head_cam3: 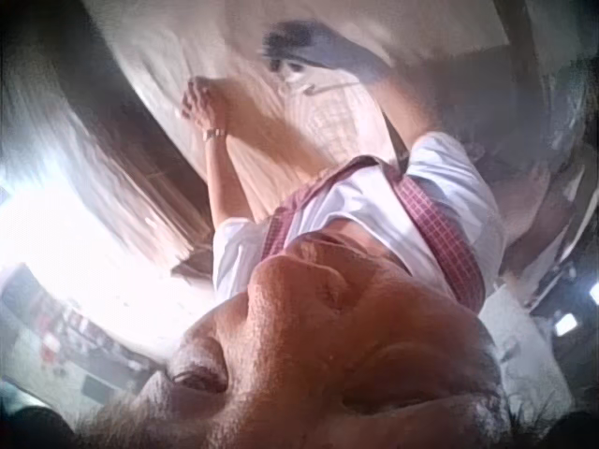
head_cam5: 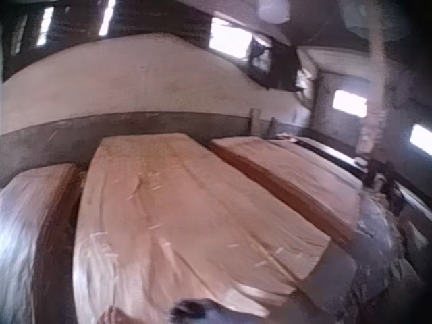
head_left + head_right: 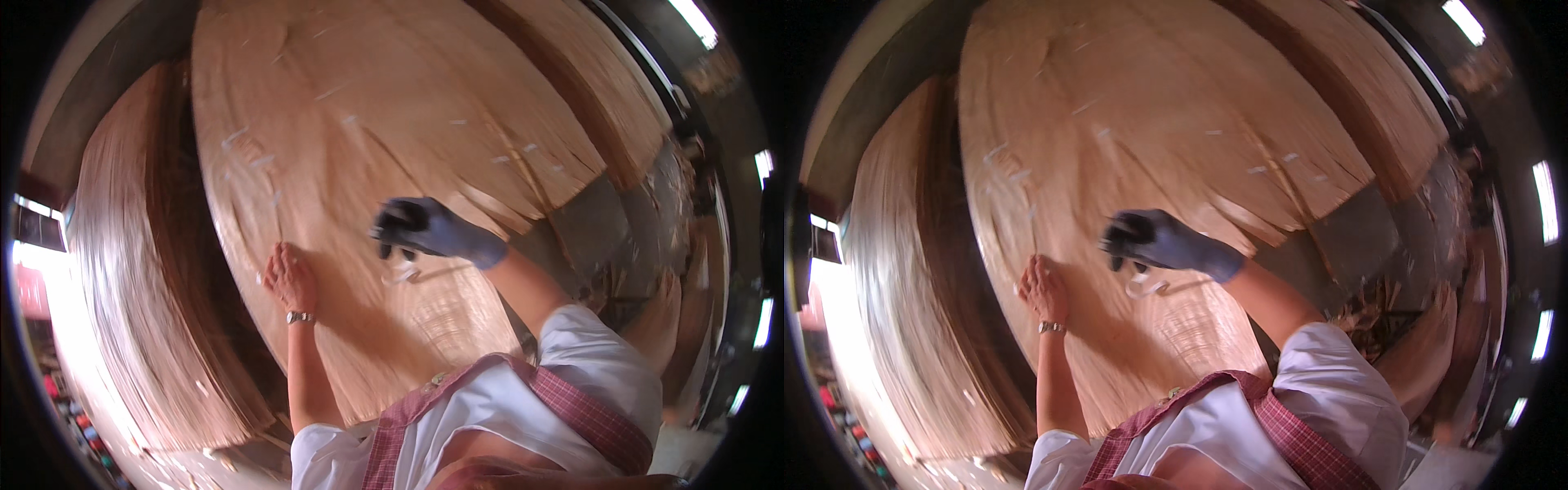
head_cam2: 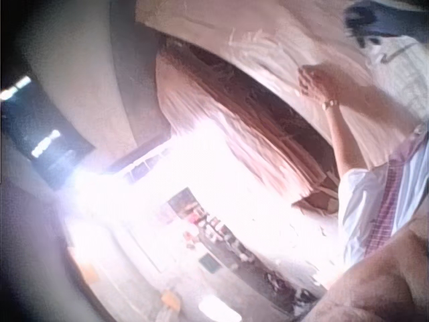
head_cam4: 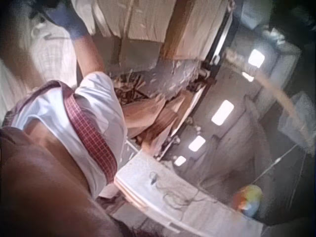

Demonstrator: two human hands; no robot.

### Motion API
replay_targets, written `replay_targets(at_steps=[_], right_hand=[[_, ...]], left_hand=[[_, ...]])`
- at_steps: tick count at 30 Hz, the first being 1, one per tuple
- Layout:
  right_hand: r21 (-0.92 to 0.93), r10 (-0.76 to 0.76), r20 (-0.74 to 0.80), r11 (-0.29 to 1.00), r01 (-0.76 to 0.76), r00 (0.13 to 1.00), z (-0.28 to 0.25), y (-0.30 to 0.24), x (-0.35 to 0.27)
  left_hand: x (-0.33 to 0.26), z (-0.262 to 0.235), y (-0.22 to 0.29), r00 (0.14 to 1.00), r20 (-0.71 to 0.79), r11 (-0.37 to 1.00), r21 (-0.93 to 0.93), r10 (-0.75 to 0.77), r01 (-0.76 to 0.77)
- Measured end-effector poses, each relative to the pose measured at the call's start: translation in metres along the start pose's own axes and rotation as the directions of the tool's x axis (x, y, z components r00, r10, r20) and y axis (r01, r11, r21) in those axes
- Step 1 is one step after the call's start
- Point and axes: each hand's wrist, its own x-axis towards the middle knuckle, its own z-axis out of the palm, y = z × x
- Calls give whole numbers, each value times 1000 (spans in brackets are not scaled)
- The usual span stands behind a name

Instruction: The person applies small strips of white tape to cracks and edges of large wood veneer sheets, smoothing the sheets by hand and using a small utility knife to cut tape and trim edges.

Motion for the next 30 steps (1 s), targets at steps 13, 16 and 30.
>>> replay_targets(at_steps=[13, 16, 30], right_hand=[[152, 181, -524, 981, -117, 833, -111, 64, -445], [192, -19, -485, 973, 127, 874, -103, 123, -456], [-479, -327, -715, 873, -92, 618, -109, 240, -428]], left_hand=[[-47, 1, 191, 962, -224, 970, -151, 156, -192], [-95, -11, 341, 900, -205, 899, -137, 385, -416], [-227, -49, 508, 944, -131, 871, -365, 302, -329]])
